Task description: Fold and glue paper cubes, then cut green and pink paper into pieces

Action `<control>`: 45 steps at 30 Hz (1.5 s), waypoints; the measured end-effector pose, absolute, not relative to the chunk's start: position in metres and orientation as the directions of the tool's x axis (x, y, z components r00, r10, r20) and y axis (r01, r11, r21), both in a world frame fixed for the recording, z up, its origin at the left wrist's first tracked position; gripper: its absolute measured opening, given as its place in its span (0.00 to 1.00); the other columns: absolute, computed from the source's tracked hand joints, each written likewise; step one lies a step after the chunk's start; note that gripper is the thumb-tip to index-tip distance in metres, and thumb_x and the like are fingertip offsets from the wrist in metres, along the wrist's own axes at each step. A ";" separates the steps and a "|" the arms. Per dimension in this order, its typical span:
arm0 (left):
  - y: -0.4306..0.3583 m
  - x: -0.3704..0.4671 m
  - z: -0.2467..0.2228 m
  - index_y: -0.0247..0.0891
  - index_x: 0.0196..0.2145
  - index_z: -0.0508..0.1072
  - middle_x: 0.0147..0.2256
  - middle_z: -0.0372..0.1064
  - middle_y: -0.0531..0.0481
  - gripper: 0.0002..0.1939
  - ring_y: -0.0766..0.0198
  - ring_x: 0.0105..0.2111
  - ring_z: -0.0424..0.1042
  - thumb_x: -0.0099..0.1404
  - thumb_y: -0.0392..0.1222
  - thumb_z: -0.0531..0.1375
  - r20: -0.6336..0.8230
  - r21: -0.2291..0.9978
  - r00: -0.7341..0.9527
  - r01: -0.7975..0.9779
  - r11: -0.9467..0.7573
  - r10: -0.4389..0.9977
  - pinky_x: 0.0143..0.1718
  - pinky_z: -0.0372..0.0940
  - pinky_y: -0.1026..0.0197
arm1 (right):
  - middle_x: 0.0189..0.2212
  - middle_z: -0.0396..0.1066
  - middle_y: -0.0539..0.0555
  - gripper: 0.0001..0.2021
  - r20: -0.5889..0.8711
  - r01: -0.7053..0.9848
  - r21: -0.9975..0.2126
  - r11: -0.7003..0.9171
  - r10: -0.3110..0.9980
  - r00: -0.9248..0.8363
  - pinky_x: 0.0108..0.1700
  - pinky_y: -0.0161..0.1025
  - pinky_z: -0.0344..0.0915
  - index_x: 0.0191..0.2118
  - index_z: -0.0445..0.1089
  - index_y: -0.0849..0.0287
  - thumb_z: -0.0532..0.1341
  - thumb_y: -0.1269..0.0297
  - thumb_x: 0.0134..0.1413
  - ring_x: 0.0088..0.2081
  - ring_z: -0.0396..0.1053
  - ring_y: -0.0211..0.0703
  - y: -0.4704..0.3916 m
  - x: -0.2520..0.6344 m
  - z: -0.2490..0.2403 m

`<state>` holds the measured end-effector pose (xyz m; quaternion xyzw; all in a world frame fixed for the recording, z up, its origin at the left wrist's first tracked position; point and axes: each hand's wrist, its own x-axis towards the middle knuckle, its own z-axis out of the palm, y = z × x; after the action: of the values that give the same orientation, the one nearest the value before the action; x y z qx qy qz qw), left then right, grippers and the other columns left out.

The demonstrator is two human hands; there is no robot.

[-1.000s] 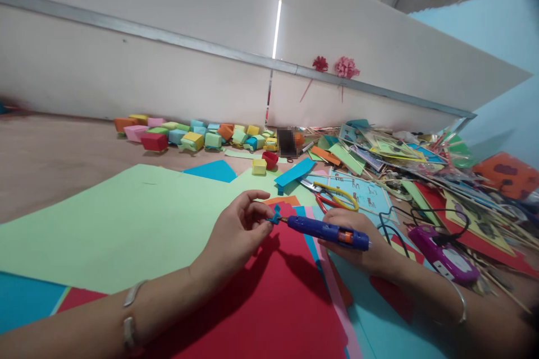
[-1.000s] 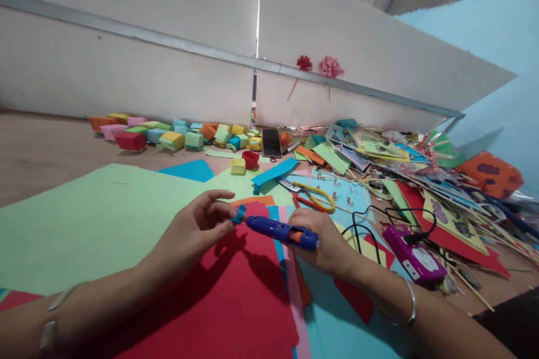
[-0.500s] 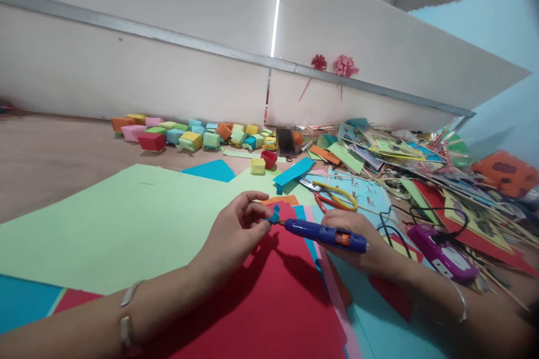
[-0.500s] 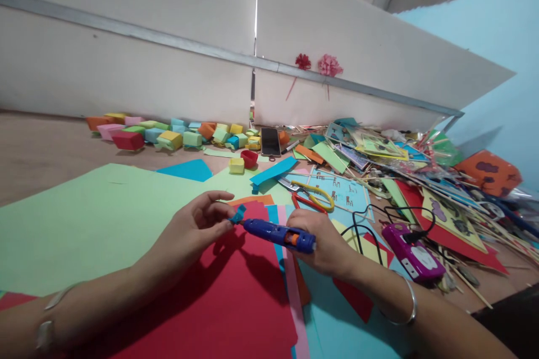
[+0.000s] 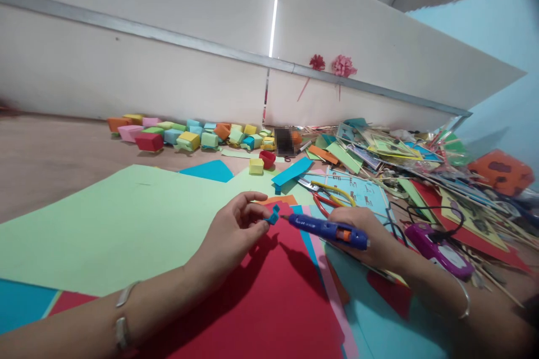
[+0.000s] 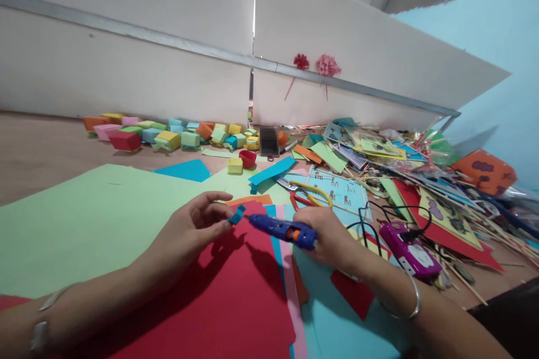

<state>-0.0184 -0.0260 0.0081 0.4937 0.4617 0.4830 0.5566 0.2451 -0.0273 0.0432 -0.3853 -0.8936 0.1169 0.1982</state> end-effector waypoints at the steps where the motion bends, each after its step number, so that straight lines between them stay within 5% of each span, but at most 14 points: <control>1: -0.026 -0.019 0.009 0.39 0.44 0.67 0.29 0.71 0.55 0.28 0.63 0.28 0.72 0.45 0.47 0.68 -0.047 0.995 0.110 -0.078 0.056 0.993 0.29 0.67 0.60 | 0.22 0.67 0.49 0.11 0.268 0.715 -0.299 0.632 0.775 -0.573 0.27 0.33 0.54 0.25 0.63 0.57 0.58 0.62 0.58 0.24 0.64 0.37 -0.025 0.253 0.051; 4: -0.025 -0.022 0.007 0.40 0.45 0.67 0.30 0.71 0.54 0.29 0.61 0.27 0.73 0.45 0.48 0.69 -0.078 0.995 0.113 -0.051 0.084 0.991 0.28 0.69 0.59 | 0.26 0.72 0.52 0.10 0.320 0.969 -0.050 0.243 0.923 -0.215 0.30 0.35 0.55 0.29 0.67 0.57 0.60 0.58 0.59 0.28 0.70 0.43 -0.015 0.281 0.077; 6: -0.023 -0.025 0.002 0.42 0.45 0.67 0.32 0.72 0.53 0.29 0.61 0.27 0.73 0.46 0.49 0.70 -0.081 0.996 0.101 -0.021 0.084 0.992 0.26 0.68 0.61 | 0.32 0.75 0.57 0.11 0.312 0.990 0.114 -0.078 0.949 0.039 0.30 0.37 0.55 0.36 0.70 0.57 0.60 0.54 0.60 0.34 0.73 0.50 -0.005 0.303 0.088; 9: -0.020 -0.028 -0.005 0.44 0.46 0.68 0.33 0.71 0.52 0.29 0.61 0.29 0.73 0.47 0.48 0.70 -0.084 0.996 0.092 -0.004 0.085 0.992 0.26 0.67 0.62 | 0.38 0.76 0.63 0.15 0.219 0.958 0.210 -0.195 0.964 0.149 0.31 0.37 0.57 0.43 0.70 0.61 0.61 0.54 0.59 0.38 0.74 0.54 0.008 0.329 0.089; 15: -0.024 -0.021 0.002 0.40 0.41 0.67 0.30 0.70 0.55 0.25 0.62 0.29 0.72 0.44 0.44 0.67 -0.080 0.994 0.041 -0.076 0.083 0.996 0.29 0.66 0.62 | 0.36 0.75 0.61 0.18 0.117 0.978 0.208 -0.020 0.993 -0.005 0.35 0.39 0.65 0.40 0.74 0.61 0.73 0.63 0.41 0.39 0.73 0.55 0.016 0.319 0.076; 18: -0.024 -0.016 0.005 0.40 0.33 0.65 0.26 0.69 0.57 0.20 0.64 0.27 0.70 0.42 0.42 0.66 -0.076 0.989 0.023 -0.123 0.078 0.997 0.29 0.66 0.61 | 0.45 0.71 0.65 0.14 0.191 0.971 0.215 0.106 0.970 -0.148 0.42 0.45 0.68 0.46 0.75 0.61 0.66 0.66 0.52 0.46 0.71 0.58 0.015 0.275 0.084; 20: -0.022 -0.015 0.006 0.41 0.31 0.63 0.25 0.67 0.58 0.18 0.65 0.26 0.69 0.41 0.41 0.66 -0.068 0.987 0.015 -0.147 0.069 0.998 0.29 0.66 0.61 | 0.49 0.70 0.59 0.11 0.194 0.933 0.182 0.309 0.919 -0.343 0.48 0.43 0.67 0.47 0.76 0.54 0.60 0.66 0.61 0.49 0.70 0.50 0.020 0.234 0.089; 21: -0.021 -0.014 0.005 0.41 0.30 0.63 0.25 0.67 0.58 0.18 0.65 0.25 0.68 0.41 0.41 0.66 -0.065 0.985 0.013 -0.162 0.066 0.998 0.28 0.66 0.61 | 0.48 0.70 0.59 0.10 0.178 0.847 0.101 0.522 0.828 -0.532 0.50 0.42 0.67 0.45 0.77 0.55 0.61 0.68 0.60 0.50 0.69 0.48 0.027 0.212 0.089; 23: -0.020 -0.014 0.004 0.41 0.29 0.63 0.24 0.66 0.59 0.18 0.66 0.24 0.68 0.41 0.41 0.65 -0.062 0.980 0.012 -0.191 0.063 0.998 0.28 0.66 0.61 | 0.51 0.68 0.55 0.10 0.165 0.764 0.071 0.641 0.748 -0.643 0.53 0.40 0.65 0.45 0.78 0.52 0.65 0.65 0.58 0.52 0.68 0.45 0.046 0.170 0.086; 28: -0.018 -0.014 0.002 0.41 0.28 0.63 0.23 0.66 0.57 0.16 0.66 0.23 0.67 0.39 0.39 0.62 -0.041 0.971 -0.009 -0.234 0.038 0.999 0.26 0.65 0.62 | 0.62 0.59 0.64 0.08 0.255 0.772 0.100 0.628 0.734 -0.630 0.65 0.53 0.53 0.40 0.79 0.61 0.65 0.71 0.54 0.64 0.54 0.58 0.112 0.098 0.055; 35: -0.015 -0.016 -0.002 0.40 0.28 0.64 0.23 0.67 0.56 0.13 0.67 0.23 0.66 0.42 0.36 0.61 -0.005 0.973 -0.016 -0.232 0.002 1.000 0.26 0.65 0.63 | 0.61 0.63 0.61 0.06 0.379 0.765 0.078 0.640 0.690 -0.616 0.66 0.49 0.53 0.32 0.78 0.60 0.63 0.74 0.53 0.64 0.55 0.53 0.122 0.089 0.044; 39: -0.014 -0.018 -0.003 0.40 0.28 0.65 0.24 0.68 0.55 0.12 0.66 0.26 0.68 0.44 0.36 0.62 0.044 0.975 -0.022 -0.216 -0.047 0.999 0.29 0.65 0.62 | 0.58 0.63 0.62 0.09 0.590 0.803 0.024 0.596 0.640 -0.492 0.60 0.52 0.60 0.36 0.77 0.59 0.58 0.67 0.61 0.61 0.57 0.54 0.062 0.125 0.055; 41: -0.014 -0.019 -0.003 0.40 0.28 0.65 0.25 0.68 0.55 0.11 0.65 0.27 0.69 0.45 0.36 0.63 0.080 0.978 -0.038 -0.192 -0.086 0.996 0.31 0.65 0.62 | 0.49 0.66 0.60 0.07 0.775 0.726 -0.102 0.680 0.512 -0.371 0.52 0.51 0.66 0.35 0.77 0.57 0.60 0.65 0.60 0.53 0.64 0.52 0.026 0.143 0.050; 45: -0.013 -0.021 0.001 0.40 0.28 0.66 0.27 0.69 0.55 0.09 0.64 0.29 0.69 0.47 0.36 0.63 0.158 0.981 -0.043 -0.111 -0.162 0.987 0.33 0.65 0.61 | 0.41 0.64 0.57 0.05 0.811 0.644 -0.171 0.745 0.478 -0.337 0.45 0.48 0.67 0.36 0.77 0.54 0.62 0.68 0.57 0.44 0.67 0.48 -0.022 0.163 0.026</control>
<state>-0.0206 -0.0133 0.0012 0.5005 0.4373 0.5748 0.4774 0.1625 -0.0216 0.0264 -0.3452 -0.8125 -0.0903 0.4609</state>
